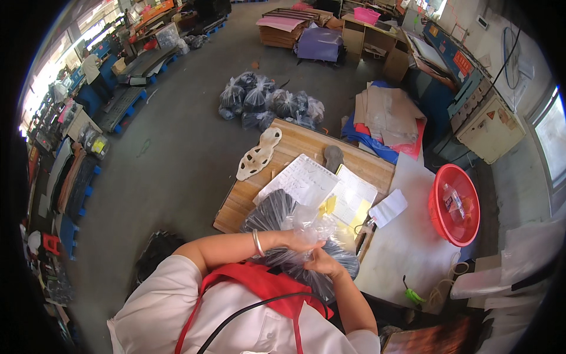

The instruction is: The person assembles black footwear components by hand, aligning and stacking them on a workbench. They then place the assembled parts into a plastic bag and tie it shut.

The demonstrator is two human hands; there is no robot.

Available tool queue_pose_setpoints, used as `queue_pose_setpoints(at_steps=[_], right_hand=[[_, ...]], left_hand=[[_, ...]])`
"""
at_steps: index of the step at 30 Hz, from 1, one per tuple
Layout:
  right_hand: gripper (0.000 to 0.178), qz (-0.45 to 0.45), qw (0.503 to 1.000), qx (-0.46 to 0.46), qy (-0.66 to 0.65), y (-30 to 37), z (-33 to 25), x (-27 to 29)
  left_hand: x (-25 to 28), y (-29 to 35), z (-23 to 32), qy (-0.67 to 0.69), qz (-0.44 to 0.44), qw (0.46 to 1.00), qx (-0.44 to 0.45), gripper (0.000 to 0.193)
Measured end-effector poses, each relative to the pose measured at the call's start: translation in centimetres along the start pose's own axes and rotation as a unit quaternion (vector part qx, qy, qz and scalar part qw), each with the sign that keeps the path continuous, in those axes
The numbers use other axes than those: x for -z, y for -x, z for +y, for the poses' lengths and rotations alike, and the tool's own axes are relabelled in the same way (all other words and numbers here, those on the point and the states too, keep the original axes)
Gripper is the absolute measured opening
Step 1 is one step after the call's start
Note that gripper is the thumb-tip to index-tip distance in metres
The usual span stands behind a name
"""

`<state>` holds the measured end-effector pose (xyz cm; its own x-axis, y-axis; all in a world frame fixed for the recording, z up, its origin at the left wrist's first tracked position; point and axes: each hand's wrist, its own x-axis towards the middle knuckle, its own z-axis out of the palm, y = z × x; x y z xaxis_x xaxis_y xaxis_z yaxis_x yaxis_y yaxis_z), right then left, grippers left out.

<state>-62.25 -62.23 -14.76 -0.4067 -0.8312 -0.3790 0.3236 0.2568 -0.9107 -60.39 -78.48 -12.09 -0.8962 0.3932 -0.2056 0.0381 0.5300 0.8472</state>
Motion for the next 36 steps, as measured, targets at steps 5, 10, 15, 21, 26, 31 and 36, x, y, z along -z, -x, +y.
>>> queue_pose_setpoints(at_steps=[5, 10, 15, 21, 26, 31, 36], right_hand=[[0.025, 0.074, 0.958, 0.134, 0.244, -1.5, 1.0, -3.6], [0.023, 0.228, 0.939, 0.15, 0.207, -2.5, 2.6, -4.0], [0.022, 0.267, 0.935, 0.12, 0.198, -3.1, 1.2, -3.2], [0.022, 0.212, 0.976, 0.03, 0.041, -0.8, -1.3, -2.0], [0.036, 0.13, 0.963, 0.139, 0.192, 0.1, -2.4, -1.6], [0.04, 0.216, 0.902, 0.22, 0.303, 0.6, -2.4, -3.3], [0.045, 0.292, 0.75, 0.253, 0.537, 0.7, -2.4, -3.5]], left_hand=[[-0.1, 1.1, 2.1, -0.31, -0.003, 0.941, -0.132, 0.042], [2.7, 2.0, 2.4, -0.537, 0.022, 0.828, -0.161, 0.037], [3.8, 5.8, 2.6, -0.406, -0.062, 0.911, 0.038, 0.025], [-1.8, 8.7, 2.9, 0.222, -0.014, 0.975, 0.031, 0.034], [-1.1, 8.1, 1.6, -0.1, -0.009, 0.991, -0.086, 0.046], [1.4, 7.0, -1.6, -0.29, 0.343, 0.88, -0.154, 0.029], [-3.1, 2.7, -4.5, -0.163, 0.305, 0.913, -0.218, 0.017]])
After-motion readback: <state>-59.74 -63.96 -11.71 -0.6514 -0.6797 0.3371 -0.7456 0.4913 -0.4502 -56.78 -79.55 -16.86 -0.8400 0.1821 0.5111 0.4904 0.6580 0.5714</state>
